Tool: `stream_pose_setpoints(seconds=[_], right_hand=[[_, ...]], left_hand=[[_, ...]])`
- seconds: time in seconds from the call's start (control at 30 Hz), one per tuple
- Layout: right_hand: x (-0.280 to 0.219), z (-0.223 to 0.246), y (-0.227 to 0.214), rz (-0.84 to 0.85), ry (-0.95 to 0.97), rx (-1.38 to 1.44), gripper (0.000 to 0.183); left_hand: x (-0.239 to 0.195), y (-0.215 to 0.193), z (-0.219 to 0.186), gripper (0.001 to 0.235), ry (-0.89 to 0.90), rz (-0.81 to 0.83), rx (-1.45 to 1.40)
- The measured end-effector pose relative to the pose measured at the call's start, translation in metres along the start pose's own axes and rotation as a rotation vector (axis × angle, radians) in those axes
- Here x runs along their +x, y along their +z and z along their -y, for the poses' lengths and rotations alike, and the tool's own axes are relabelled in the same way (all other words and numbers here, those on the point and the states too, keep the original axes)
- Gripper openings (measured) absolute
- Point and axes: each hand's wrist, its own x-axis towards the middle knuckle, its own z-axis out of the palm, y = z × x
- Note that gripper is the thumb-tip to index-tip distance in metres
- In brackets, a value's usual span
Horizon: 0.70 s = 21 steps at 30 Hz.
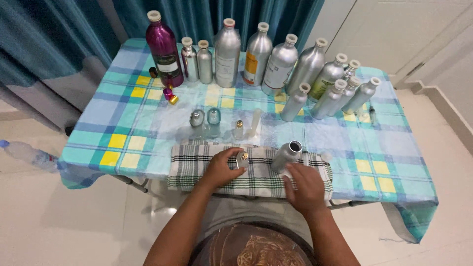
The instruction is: Decanting perfume from large aluminum containers into smaller glass bottles using a syringe
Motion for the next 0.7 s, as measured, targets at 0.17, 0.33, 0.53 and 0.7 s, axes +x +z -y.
stream_pose_setpoints(seconds=[0.17, 0.33, 0.53, 0.7], right_hand=[[0.07, 0.035, 0.035, 0.652, -0.105, -0.08, 0.032], [0.11, 0.047, 0.074, 0.995, 0.025, -0.155, 0.044], [0.115, 0.05, 0.095, 1.23, -0.02, -0.056, 0.029], [0.169, 0.079, 0.043, 1.373, 0.007, 0.043, 0.05]], left_hand=[[0.001, 0.003, 0.013, 0.061, 0.013, 0.009, 0.011], [0.002, 0.002, 0.01, 0.057, 0.017, -0.01, -0.009], [0.003, 0.003, 0.013, 0.051, 0.041, -0.003, -0.046], [0.004, 0.004, 0.019, 0.043, 0.057, 0.011, -0.118]])
